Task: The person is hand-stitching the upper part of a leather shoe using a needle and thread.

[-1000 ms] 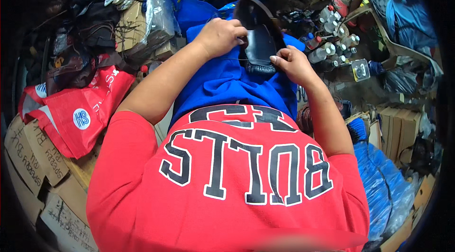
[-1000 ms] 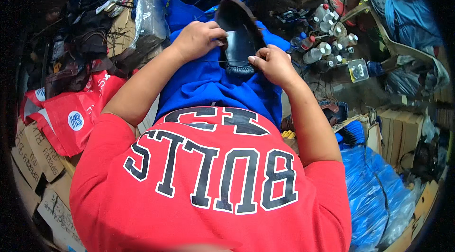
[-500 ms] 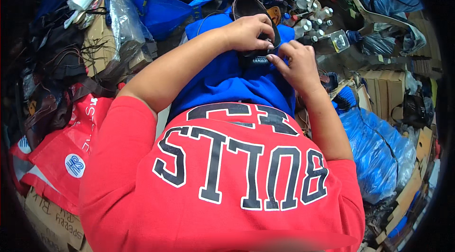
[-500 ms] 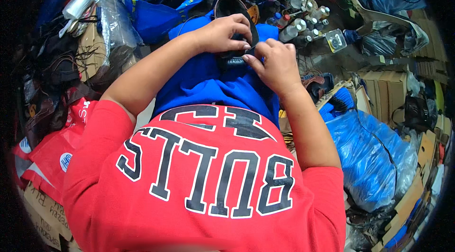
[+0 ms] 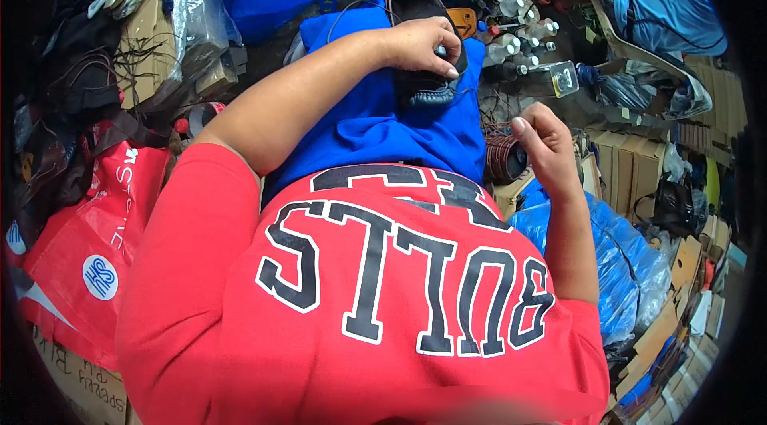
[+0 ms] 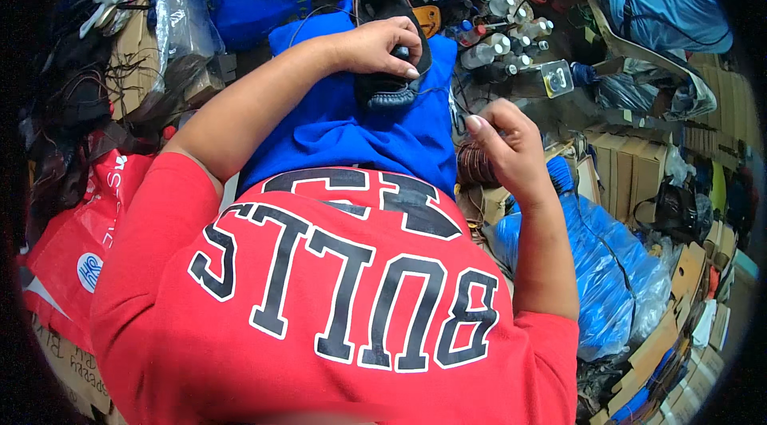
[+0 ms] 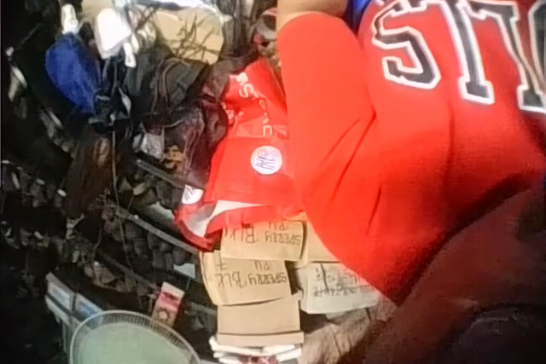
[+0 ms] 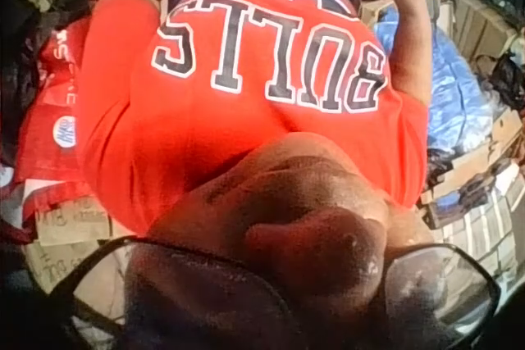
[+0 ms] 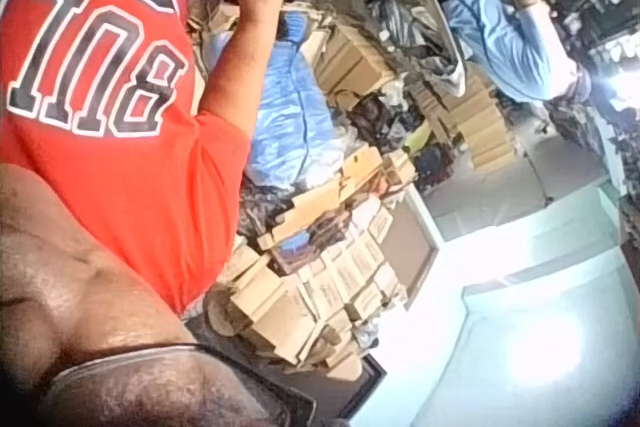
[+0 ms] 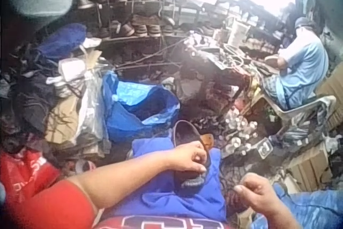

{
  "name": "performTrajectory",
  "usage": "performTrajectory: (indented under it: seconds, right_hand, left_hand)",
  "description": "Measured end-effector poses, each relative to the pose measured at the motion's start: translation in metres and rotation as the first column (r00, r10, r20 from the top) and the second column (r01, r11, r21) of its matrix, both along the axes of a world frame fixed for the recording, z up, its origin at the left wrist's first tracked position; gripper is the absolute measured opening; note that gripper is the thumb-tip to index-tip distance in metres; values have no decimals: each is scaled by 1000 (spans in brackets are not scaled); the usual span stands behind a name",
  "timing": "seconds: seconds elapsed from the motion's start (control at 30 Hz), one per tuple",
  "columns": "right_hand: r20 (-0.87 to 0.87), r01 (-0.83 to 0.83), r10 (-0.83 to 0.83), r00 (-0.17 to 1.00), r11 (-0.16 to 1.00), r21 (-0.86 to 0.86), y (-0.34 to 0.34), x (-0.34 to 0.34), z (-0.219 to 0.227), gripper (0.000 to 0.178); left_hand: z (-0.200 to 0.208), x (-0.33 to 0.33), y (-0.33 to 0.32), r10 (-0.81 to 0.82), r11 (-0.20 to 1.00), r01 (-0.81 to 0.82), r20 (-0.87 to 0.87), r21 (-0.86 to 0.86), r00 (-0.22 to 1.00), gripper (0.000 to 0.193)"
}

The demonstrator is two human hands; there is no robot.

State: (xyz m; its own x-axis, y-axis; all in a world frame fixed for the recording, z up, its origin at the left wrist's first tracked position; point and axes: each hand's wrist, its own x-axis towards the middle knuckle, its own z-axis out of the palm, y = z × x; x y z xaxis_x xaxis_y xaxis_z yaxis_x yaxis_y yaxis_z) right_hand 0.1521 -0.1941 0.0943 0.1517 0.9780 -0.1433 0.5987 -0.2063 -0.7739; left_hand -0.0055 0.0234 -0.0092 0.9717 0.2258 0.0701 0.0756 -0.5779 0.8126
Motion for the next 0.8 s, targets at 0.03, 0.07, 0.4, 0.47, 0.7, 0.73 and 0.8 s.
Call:
performTrajectory:
  seconds: [0.03, 0.07, 0.4, 0.47, 0.7, 0.73, 0.8]
  right_hand:
    - [-40, 47, -46, 998, 998, 32, 1, -4, 1, 10]
    - [-34, 54, -53, 998, 998, 27, 5, -9, -1, 10]
    - [238, -36, 58, 970, 995, -98, 44, -16, -16, 13]
    - [281, -51, 81, 956, 992, -113, 47, -16, -15, 13]
    - [301, -87, 131, 945, 984, -158, 53, -16, -16, 13]
    - [218, -65, 93, 971, 989, -133, 53, -15, -20, 13]
    - [130, -43, 58, 990, 993, -111, 54, -11, -24, 13]
  left_hand:
    - [3, -1, 4, -93, 995, 95, 40, -42, 995, 20]
    - [5, -2, 7, -183, 979, 190, 84, -80, 979, 19]
    - [9, -3, 12, -220, 971, 218, -5, -97, 976, 36]
    - [8, -3, 12, -214, 973, 215, 14, -87, 977, 35]
    - [4, -3, 13, -209, 976, 211, 33, -57, 977, 34]
    - [4, -2, 13, -206, 976, 207, 31, -65, 978, 34]
    - [4, -2, 12, -207, 976, 209, 32, -66, 978, 34]
